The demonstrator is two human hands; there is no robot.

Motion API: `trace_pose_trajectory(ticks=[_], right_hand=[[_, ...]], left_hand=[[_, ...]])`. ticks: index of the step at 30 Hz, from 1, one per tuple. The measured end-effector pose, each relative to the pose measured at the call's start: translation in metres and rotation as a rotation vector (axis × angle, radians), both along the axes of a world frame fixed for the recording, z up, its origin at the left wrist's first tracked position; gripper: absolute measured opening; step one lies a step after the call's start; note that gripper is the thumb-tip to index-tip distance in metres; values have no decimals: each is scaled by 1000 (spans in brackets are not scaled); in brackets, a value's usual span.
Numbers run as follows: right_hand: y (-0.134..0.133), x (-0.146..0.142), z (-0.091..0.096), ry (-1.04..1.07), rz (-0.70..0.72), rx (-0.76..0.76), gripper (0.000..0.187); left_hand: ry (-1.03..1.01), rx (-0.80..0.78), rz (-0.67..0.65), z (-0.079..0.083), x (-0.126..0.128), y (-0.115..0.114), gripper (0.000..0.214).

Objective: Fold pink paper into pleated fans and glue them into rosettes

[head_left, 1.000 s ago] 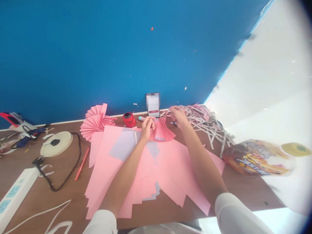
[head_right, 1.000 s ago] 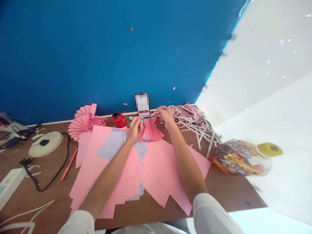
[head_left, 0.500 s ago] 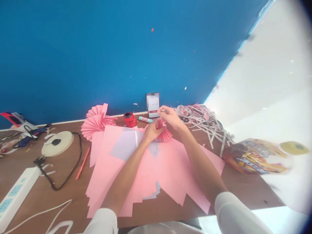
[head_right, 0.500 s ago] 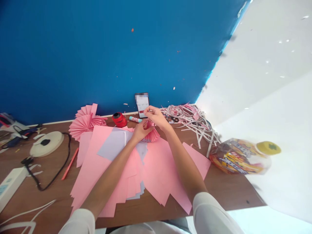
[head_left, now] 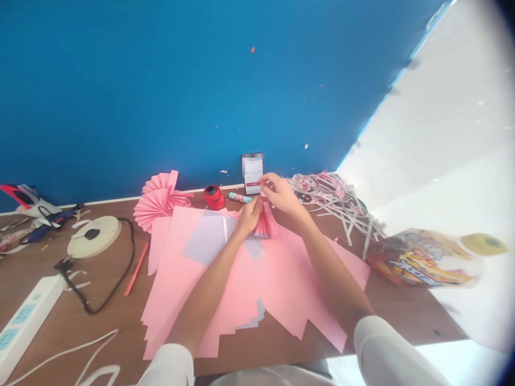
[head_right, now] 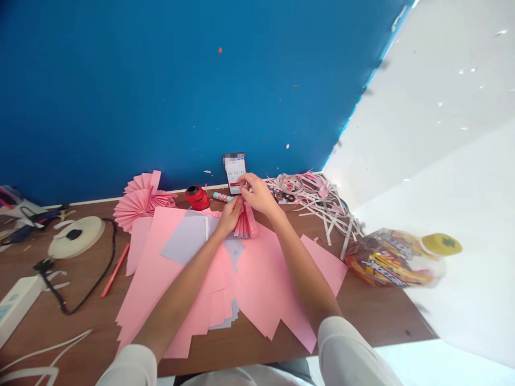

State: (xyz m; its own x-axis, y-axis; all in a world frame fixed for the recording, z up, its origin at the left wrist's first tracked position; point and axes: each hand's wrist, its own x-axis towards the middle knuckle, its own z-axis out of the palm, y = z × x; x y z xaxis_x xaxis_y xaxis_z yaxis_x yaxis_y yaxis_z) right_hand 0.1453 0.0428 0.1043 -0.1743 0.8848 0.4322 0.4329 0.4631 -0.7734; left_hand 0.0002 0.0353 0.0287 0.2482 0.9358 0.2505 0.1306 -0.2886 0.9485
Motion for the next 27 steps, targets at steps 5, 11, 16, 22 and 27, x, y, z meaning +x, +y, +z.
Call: trace_pose_trajectory(ticks=[5, 11, 16, 22, 27], right_hand=[[6, 25, -8, -250, -234, -126, 15], [1, 29, -6, -380, 208, -245, 13], [-2, 20, -5, -331, 93, -212, 7], [-4, 18, 0, -323, 166, -129, 16], [-4, 12, 2, -320, 201, -90, 17]], left_hand=[[-189, -59, -26, -12, -2, 9, 46], [-227, -68, -39, -18, -3, 13, 47], [-197, -21, -37, -13, -4, 10, 47], [-218, -60, -46, -9, -2, 8, 45], [-237, -113, -63, -14, 0, 8, 45]])
